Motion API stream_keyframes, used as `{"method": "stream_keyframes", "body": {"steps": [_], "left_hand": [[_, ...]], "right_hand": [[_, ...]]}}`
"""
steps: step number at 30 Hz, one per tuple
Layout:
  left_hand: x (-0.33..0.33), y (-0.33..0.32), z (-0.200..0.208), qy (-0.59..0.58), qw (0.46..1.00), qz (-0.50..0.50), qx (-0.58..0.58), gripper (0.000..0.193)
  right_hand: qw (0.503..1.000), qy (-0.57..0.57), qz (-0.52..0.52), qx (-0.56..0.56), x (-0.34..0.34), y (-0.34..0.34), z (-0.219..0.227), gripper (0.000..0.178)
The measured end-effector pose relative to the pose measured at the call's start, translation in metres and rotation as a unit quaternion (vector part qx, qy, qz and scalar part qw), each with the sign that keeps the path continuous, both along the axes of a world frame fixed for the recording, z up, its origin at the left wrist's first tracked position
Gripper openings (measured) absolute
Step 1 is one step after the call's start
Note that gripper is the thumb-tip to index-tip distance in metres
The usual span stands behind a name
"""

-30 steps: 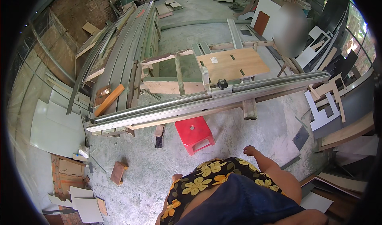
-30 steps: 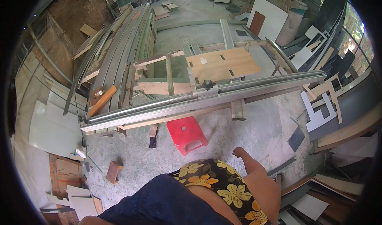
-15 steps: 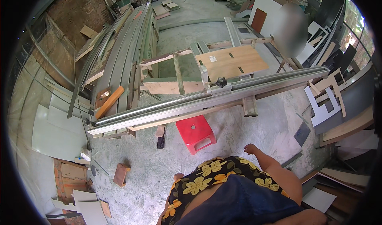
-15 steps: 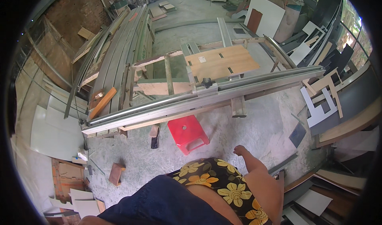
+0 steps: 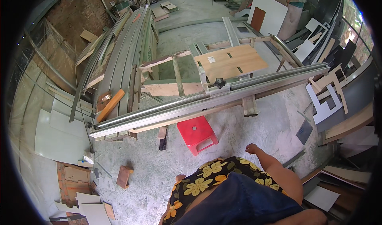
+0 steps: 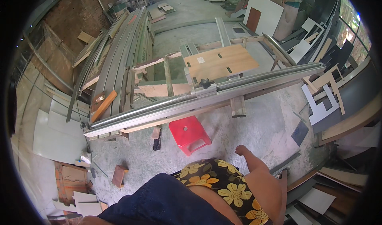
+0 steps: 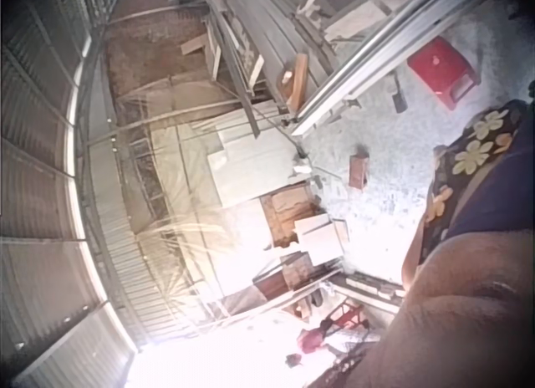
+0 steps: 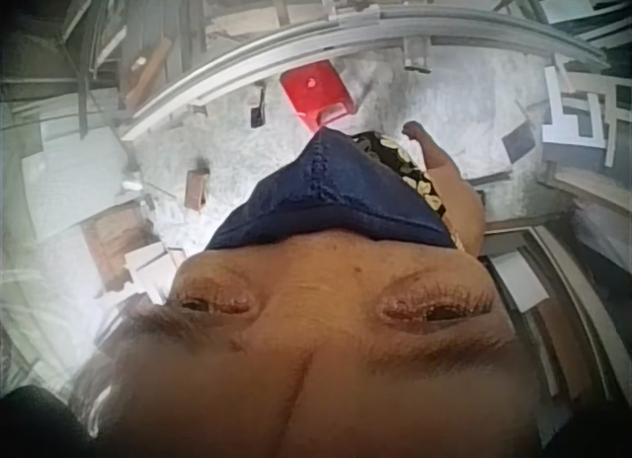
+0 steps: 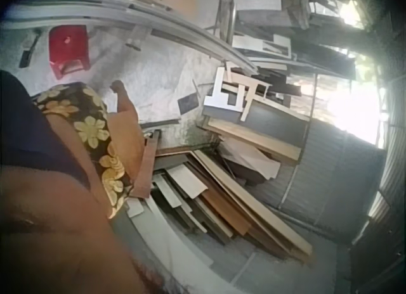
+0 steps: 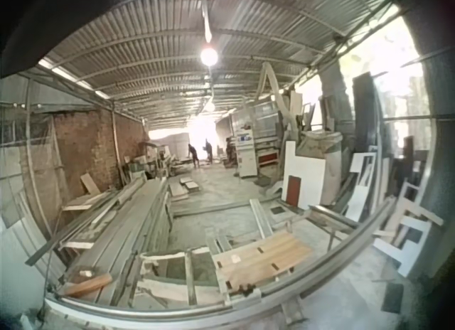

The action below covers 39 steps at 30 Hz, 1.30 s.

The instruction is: The recorder uses a mallet and a metal tool to join wooden pieces on a sliding table saw within a manufacturing workshop.

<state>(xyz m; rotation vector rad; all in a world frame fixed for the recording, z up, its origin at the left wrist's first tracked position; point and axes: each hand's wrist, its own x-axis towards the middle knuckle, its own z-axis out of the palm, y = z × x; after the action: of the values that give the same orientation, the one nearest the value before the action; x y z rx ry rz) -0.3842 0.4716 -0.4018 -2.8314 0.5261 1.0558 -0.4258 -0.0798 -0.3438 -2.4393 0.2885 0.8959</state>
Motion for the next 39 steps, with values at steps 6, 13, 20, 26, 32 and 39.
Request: {"method": "stream_keyframes", "body": {"steps": [6, 13, 20, 26, 32, 39], "left_hand": [[-0.006, 0.010, -0.006, 0.039, 0.998, 0.011, 0.044, 0.032], [-0.006, -0.014, 0.006, 0.010, 0.997, 0.028, 0.065, 0.021], [-0.001, -0.017, -0.009, 0.048, 0.984, 0.111, 0.133, 0.020], [-0.005, -0.008, -0.003, 0.101, 0.989, -0.023, 0.103, 0.023], [-0.010, -0.015, -0.008, 0.072, 0.975, 0.122, 0.170, 0.024], [-0.015, -0.017, -0.009, 0.099, 0.980, 0.069, 0.159, 0.024]], "right_hand": [[0.997, -0.033, 0.066, -0.008, 0.010, 0.006, -0.008, 0.040], [1.000, 0.001, 0.022, 0.002, 0.006, -0.001, -0.019, 0.040], [1.000, -0.004, 0.029, -0.006, 0.002, -0.009, -0.019, 0.039], [0.999, -0.010, 0.046, -0.003, 0.009, -0.008, -0.030, 0.038], [0.997, -0.009, 0.069, -0.015, 0.015, -0.007, -0.030, 0.038], [0.999, -0.001, 0.047, -0.016, 0.019, -0.011, -0.034, 0.043]]}}
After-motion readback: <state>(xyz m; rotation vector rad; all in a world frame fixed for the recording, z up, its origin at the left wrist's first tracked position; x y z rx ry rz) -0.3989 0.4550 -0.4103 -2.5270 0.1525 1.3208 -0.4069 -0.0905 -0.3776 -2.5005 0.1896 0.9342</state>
